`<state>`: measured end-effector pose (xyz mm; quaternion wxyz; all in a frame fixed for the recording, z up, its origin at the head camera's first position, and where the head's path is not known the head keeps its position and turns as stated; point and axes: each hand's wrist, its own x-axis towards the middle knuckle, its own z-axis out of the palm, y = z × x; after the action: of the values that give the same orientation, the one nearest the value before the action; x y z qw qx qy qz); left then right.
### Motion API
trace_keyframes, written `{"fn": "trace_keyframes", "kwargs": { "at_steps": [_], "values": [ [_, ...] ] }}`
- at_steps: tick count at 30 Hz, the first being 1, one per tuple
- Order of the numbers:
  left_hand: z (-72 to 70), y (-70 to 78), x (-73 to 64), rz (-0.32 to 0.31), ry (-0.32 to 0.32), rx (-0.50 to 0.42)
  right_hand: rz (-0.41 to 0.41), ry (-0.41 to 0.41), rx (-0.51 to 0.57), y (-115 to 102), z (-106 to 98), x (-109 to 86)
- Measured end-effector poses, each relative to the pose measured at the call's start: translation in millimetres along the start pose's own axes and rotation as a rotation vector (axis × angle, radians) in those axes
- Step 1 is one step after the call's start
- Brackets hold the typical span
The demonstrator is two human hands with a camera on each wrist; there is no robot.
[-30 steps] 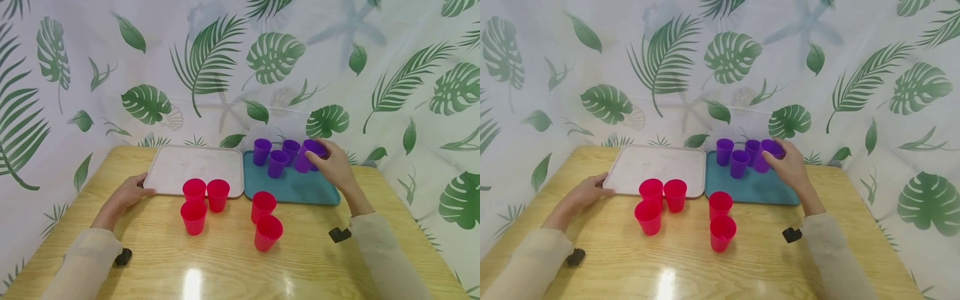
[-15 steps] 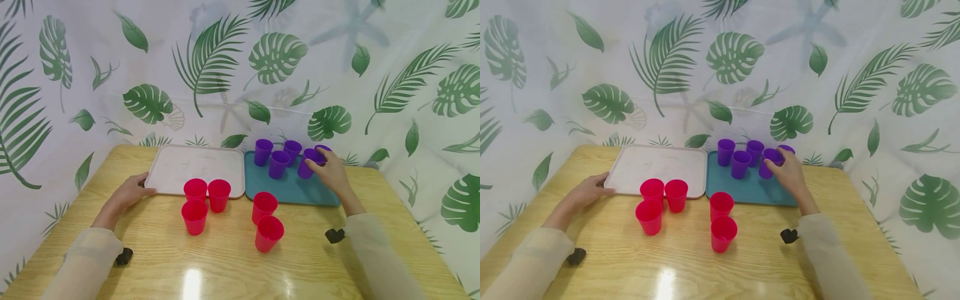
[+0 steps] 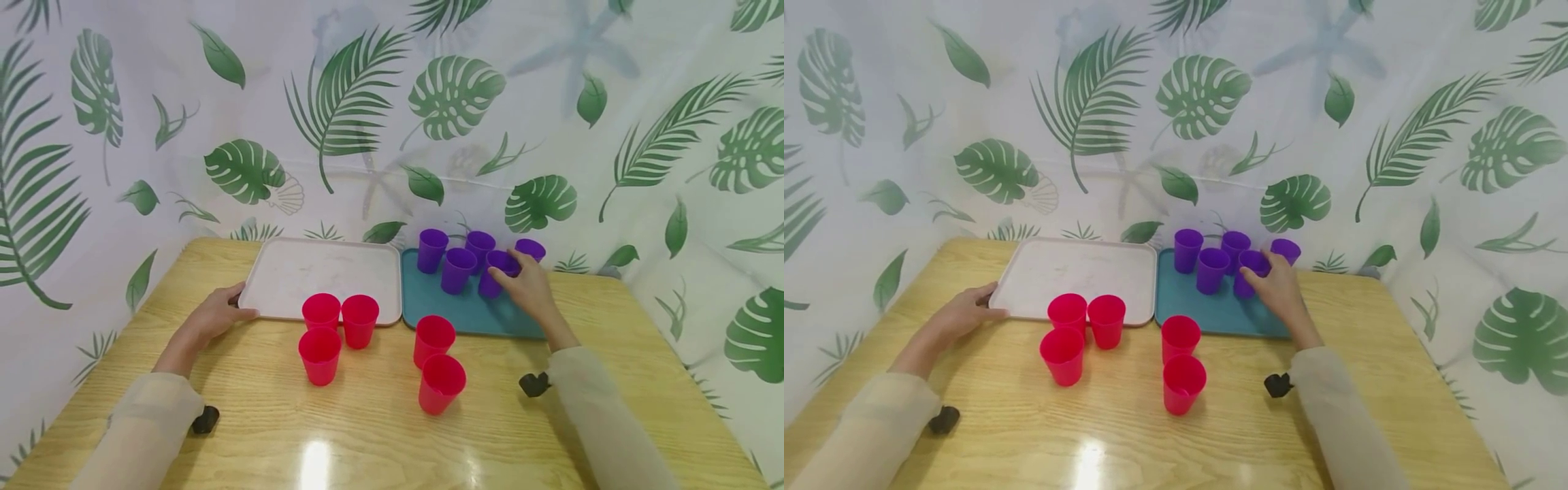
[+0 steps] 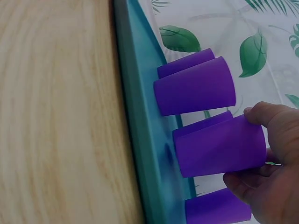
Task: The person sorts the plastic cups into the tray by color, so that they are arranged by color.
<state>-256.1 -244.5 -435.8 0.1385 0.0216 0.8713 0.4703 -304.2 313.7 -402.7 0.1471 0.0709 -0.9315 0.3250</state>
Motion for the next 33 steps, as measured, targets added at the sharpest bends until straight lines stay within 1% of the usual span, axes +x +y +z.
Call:
{"fn": "trace_keyframes", "kwargs": {
  "at_steps": [10, 14, 19, 23, 29, 33],
  "values": [
    [1.2, 2.0, -1.2, -0.005, 0.001, 0.0, 0.006, 0.012, 0.026, 9.9, 11.7, 0.8],
    [1.3, 1.7, -1.3, -0.011, 0.005, 0.003, 0.001, 0.041, 0.041, 9.4, 11.3, -1.5],
    [0.8, 0.3, -0.1, -0.026, 0.002, 0.0, -0.015, 0.084, 0.069, 6.0, 5.4, -5.0],
    [0.8, -0.2, 0.5, -0.035, 0.0, 0.002, -0.024, 0.099, 0.105, 6.7, -2.1, -7.3],
    [1.1, -0.2, 0.2, -0.023, -0.005, 0.0, -0.023, 0.101, 0.141, 4.5, -13.6, -14.4],
    [0.8, -0.4, 0.5, -0.011, -0.004, -0.004, -0.006, 0.088, 0.16, 2.9, -20.7, -19.3]
  ]
}}
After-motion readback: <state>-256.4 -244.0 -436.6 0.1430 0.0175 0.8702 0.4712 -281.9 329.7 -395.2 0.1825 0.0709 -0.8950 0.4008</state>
